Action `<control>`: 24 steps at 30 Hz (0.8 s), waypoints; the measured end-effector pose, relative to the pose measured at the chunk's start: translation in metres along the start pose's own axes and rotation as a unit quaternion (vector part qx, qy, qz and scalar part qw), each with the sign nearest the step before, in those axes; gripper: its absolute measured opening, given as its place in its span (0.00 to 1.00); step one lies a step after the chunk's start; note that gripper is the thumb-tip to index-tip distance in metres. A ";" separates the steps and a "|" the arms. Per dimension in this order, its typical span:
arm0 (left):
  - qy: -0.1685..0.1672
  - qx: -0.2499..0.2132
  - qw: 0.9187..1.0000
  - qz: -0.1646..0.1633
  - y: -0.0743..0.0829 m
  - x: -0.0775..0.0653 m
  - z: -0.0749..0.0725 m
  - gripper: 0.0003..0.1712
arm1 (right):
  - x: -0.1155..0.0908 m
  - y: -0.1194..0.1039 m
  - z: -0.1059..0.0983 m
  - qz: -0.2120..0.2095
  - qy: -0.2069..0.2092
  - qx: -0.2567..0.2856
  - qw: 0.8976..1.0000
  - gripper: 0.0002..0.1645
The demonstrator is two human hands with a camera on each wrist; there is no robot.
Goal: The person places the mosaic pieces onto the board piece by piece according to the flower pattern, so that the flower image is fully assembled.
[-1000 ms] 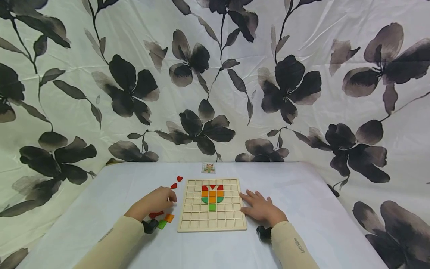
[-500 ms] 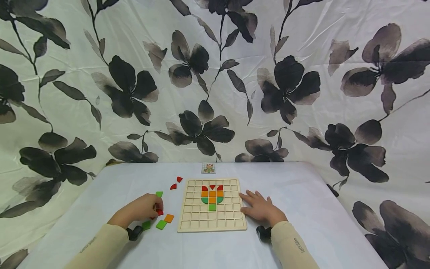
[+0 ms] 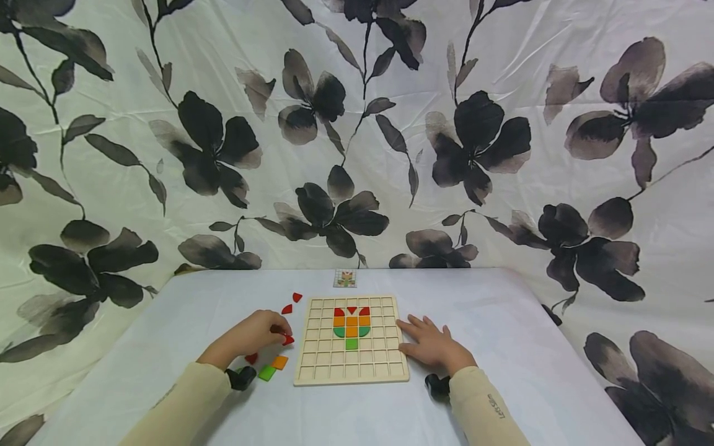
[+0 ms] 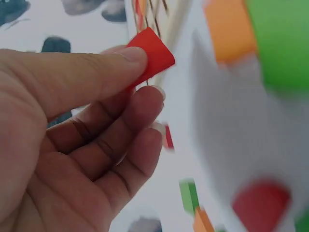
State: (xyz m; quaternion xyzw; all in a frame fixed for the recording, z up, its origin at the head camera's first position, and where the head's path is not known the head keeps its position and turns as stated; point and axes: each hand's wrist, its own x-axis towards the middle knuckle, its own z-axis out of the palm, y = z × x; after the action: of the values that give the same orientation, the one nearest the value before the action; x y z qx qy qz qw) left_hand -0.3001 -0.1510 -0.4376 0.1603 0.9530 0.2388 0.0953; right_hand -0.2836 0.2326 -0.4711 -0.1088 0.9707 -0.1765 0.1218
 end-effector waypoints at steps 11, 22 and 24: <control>-0.025 -0.017 0.997 0.073 0.052 0.030 0.020 0.03 | -0.005 -0.005 -0.003 -0.006 -0.002 0.010 1.000 0.38; -0.040 0.045 0.990 0.125 0.075 0.044 0.037 0.06 | -0.001 -0.001 -0.001 0.001 -0.003 0.006 1.000 0.38; -0.042 0.053 0.989 0.132 0.075 0.046 0.039 0.05 | -0.001 0.000 -0.001 0.001 -0.002 0.006 1.000 0.38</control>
State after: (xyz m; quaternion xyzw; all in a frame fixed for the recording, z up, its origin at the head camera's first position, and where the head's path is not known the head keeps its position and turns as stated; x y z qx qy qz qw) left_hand -0.3130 -0.0558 -0.4403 0.2993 0.9300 0.1917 0.0940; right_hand -0.2827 0.2327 -0.4699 -0.1070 0.9695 -0.1819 0.1247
